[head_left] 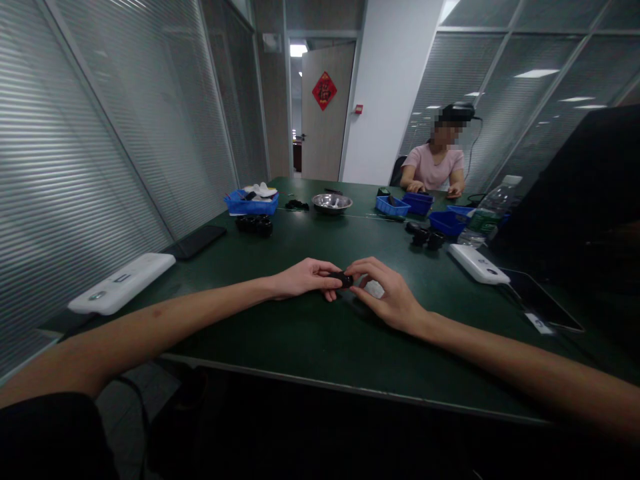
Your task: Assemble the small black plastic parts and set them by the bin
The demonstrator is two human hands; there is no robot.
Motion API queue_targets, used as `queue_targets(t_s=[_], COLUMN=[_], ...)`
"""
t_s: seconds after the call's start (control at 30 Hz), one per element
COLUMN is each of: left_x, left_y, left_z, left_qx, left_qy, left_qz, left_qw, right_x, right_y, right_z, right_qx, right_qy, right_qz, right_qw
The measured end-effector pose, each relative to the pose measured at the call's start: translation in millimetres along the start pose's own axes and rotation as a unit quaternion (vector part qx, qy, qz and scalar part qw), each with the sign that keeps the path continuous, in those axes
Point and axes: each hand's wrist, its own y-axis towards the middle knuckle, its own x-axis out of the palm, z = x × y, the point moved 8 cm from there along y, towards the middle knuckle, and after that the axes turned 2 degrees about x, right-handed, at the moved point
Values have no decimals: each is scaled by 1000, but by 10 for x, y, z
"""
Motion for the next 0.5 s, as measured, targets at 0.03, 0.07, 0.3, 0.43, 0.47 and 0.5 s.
queue_targets(t_s=[0.03,0.07,0.3,0.43,0.47,0.5], left_x=[-3,-7,-2,10,7,4], left_y=[2,5,8,-2,-3,-4], left_z=[-3,-7,-8,11,11,9], left_qx=[1,2,-2,2,2,1], left_qy=[-1,0,3,8,10,11], left_qz=[0,2,3,-1,-1,0], left_qw=[1000,1000,1000,1000,1000,1000], right_x=[-4,-12,-1,4,-3,-8], right_y=[2,4,11,6,3,1], right_z=[-5,6,64,-22,-6,25], right_qx=[-1,7,41,-5,5,22], right_qy=[1,0,-6,9,11,11], right_qz=[4,10,-1,0,4,8], right_qw=[1000,1000,999,1000,1000,1000])
